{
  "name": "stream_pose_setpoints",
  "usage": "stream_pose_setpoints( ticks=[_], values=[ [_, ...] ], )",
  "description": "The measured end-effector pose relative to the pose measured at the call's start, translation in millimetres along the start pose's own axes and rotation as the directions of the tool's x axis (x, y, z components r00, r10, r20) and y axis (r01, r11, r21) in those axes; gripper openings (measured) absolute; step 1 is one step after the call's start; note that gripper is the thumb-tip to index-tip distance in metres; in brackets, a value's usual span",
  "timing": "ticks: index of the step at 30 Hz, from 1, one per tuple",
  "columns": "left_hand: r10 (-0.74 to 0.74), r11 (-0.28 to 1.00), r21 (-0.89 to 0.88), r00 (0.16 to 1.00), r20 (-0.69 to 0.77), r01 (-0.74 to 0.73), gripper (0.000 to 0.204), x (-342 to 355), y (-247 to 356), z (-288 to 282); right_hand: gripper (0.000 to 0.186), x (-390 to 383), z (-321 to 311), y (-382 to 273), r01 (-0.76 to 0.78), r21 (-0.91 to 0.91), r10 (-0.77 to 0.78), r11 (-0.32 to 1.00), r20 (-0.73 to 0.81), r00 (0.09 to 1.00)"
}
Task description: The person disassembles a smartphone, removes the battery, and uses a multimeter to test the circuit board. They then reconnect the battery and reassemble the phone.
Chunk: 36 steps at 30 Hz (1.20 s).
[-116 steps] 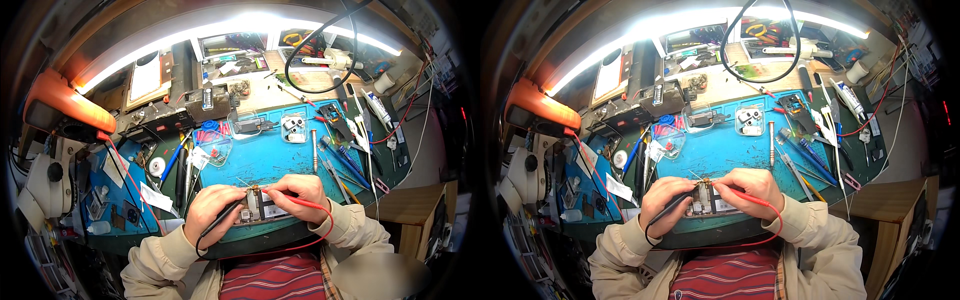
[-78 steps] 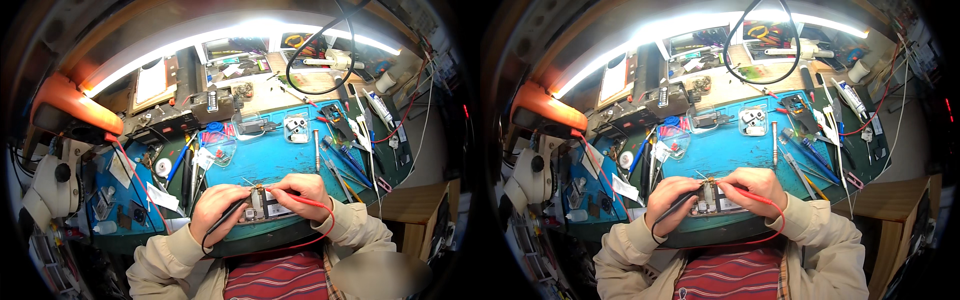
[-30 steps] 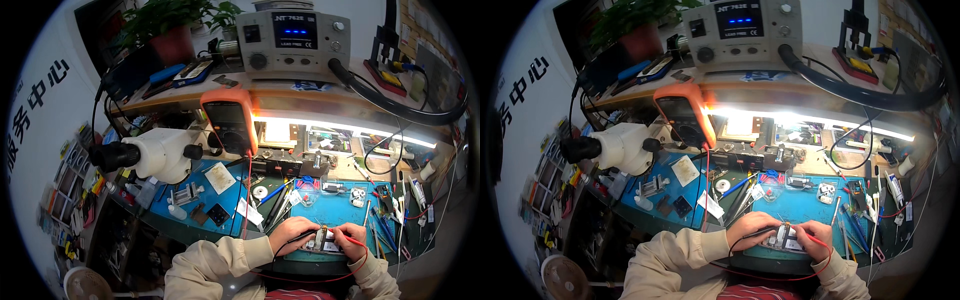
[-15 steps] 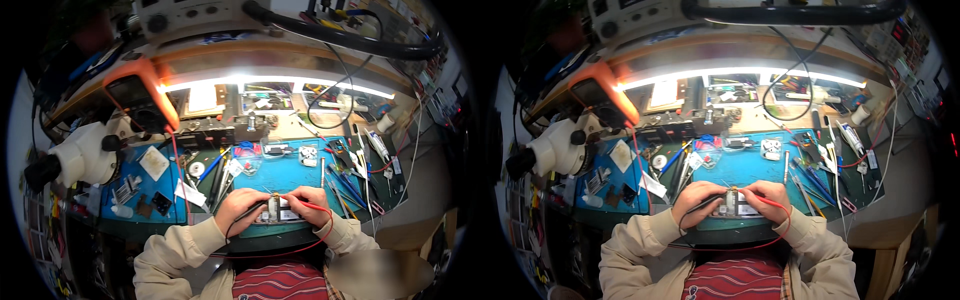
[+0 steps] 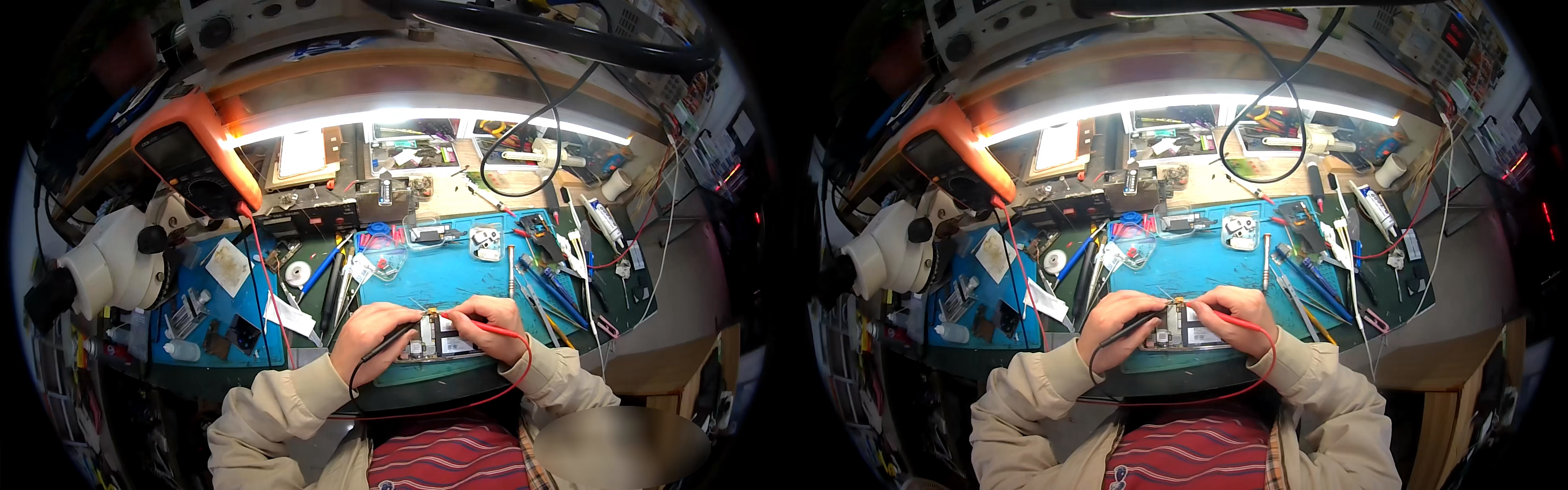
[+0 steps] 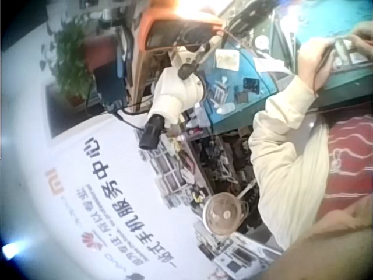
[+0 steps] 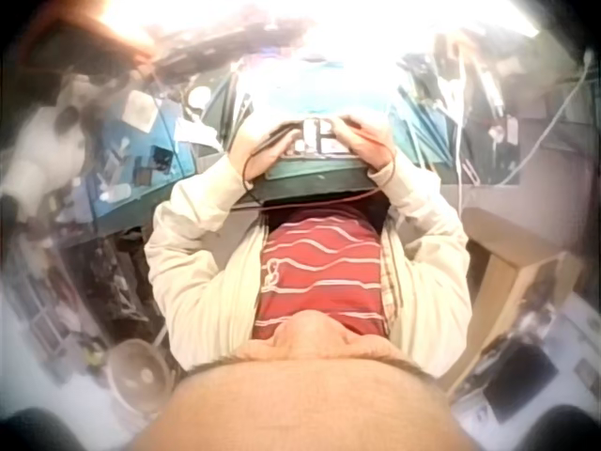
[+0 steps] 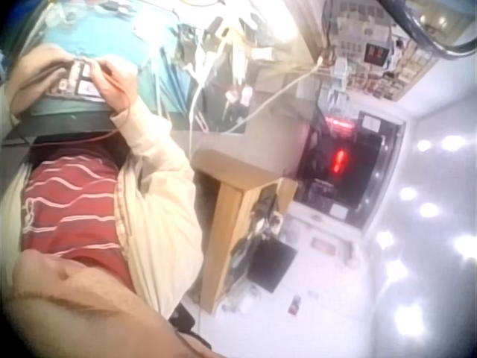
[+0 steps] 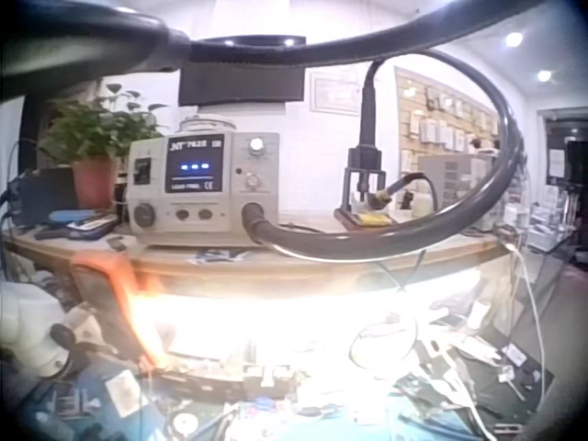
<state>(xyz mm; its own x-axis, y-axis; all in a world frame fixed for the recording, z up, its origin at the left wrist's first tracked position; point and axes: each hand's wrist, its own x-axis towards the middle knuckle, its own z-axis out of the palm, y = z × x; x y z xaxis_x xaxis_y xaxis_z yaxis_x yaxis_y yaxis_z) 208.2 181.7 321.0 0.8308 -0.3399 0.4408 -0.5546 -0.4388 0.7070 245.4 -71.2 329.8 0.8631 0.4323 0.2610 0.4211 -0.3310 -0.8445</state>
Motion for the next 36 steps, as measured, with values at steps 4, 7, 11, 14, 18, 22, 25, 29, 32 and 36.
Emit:
stream_pose_setpoints(
  ticks=[4,7,11,14,18,22,25,29,32,36],
  values=[
    [-0.015,1.0,0.009,1.0,0.013,0.015,0.027,0.2,1.5,0.0,0.011,-1.4,-1.3,1.2,0.005,-0.014,-0.005,1.0,-0.001,1.0],
    [-0.022,1.0,0.016,1.0,0.012,0.022,0.028,-1.2,-0.4,0.2,0.011,0.6,-1.1,-0.8,0.005,-0.027,-0.005,1.0,0.002,1.0],
    [-0.031,0.999,0.011,0.999,0.018,0.031,0.028,-0.9,0.4,0.6,0.011,0.1,-0.6,0.0,0.012,-0.044,-0.012,0.999,-0.009,1.0],
    [-0.032,0.999,0.014,0.999,0.023,0.032,0.028,-0.4,2.3,-0.8,0.011,-0.4,0.5,1.3,0.016,-0.03,-0.016,0.999,-0.016,1.0],
    [-0.028,0.999,0.021,0.999,0.026,0.027,0.028,0.2,2.0,-0.2,0.011,-0.8,0.8,3.2,0.025,-0.028,-0.025,0.999,-0.023,0.999],
    [-0.027,0.999,0.022,0.999,0.03,0.026,0.028,1.0,2.3,-1.0,0.01,-0.3,0.7,3.3,0.033,-0.037,-0.034,0.999,-0.024,0.999],
    [-0.03,0.999,0.02,0.999,0.028,0.029,0.028,-0.1,0.8,0.4,0.01,0.2,0.2,1.4,0.038,-0.043,-0.039,0.998,-0.022,0.999],
    [-0.03,0.999,0.023,0.999,0.031,0.029,0.028,1.1,2.7,-0.9,0.01,-0.1,1.0,1.5,0.033,-0.035,-0.034,0.999,-0.027,0.999],
    [-0.04,0.999,0.021,0.999,0.025,0.039,0.028,1.2,4.5,-1.4,0.009,-0.8,1.8,3.5,0.035,-0.008,-0.036,0.999,-0.038,0.999],
    [-0.066,0.998,-0.001,0.998,-0.016,0.066,0.028,0.3,8.3,-3.4,0.011,-8.6,-2.3,9.1,-0.125,0.29,0.164,0.949,-0.117,0.979]
  ],
)
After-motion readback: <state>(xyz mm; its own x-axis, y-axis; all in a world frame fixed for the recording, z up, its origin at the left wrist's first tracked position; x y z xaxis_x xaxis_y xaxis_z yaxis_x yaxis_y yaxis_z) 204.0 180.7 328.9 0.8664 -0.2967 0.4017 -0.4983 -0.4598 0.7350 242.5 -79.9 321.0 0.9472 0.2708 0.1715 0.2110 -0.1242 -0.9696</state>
